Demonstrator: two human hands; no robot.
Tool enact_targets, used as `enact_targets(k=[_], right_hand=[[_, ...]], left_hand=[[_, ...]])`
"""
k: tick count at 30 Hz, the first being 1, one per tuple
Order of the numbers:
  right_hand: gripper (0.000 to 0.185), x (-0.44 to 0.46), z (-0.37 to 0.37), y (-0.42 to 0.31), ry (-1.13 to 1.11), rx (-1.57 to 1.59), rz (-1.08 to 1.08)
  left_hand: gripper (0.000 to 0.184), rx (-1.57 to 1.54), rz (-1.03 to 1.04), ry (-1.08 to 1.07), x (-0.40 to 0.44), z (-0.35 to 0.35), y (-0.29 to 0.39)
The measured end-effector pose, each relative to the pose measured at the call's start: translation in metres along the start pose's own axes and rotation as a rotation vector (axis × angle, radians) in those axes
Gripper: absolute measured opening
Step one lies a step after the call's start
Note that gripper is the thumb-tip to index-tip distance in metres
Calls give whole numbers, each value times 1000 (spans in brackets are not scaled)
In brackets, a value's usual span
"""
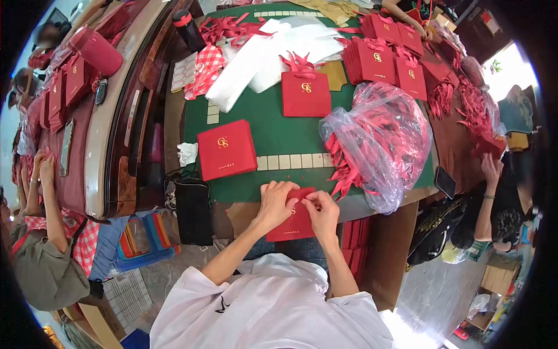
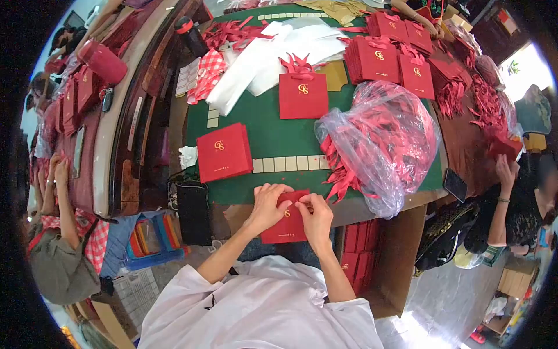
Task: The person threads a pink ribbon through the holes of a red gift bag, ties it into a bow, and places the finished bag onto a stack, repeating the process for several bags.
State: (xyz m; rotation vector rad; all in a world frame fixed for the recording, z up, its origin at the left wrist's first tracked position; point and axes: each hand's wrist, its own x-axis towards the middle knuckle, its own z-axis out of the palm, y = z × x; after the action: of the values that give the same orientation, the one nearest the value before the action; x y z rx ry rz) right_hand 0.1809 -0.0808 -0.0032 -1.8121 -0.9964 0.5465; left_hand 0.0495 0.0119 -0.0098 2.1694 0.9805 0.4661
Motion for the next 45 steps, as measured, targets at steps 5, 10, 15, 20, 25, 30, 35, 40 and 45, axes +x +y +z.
enact_targets(k=[5,10,15,20,25,30,35,40,45], right_hand=[[17,1,0,1,19,49,19],[16,6,0,13,-21,53,53],[16,6,-5,9,-100,111,29],[14,1,-13,8,-92,-124,-112],[9,0,-13,5,-80,-182,-76],[8,-3,-10,10,-25,-152,-71],[10,-1,-7,-3,5,-159,-36],[13,1,-5,-9,32,-215,-28],[13,3,2,-16,63,-290,-24]], left_hand=[[29,-87,-9,12,-1,0,3],[14,-40,118,50,0,4,-1],[7,-61,158,123,1,14,-7],[8,-74,132,74,1,13,-8],[24,-163,28,45,0,6,0],[30,-93,-3,19,-2,6,0],[27,-85,-91,-10,-3,3,11],[23,-35,-62,89,-9,4,19],[23,57,18,194,-11,6,30]])
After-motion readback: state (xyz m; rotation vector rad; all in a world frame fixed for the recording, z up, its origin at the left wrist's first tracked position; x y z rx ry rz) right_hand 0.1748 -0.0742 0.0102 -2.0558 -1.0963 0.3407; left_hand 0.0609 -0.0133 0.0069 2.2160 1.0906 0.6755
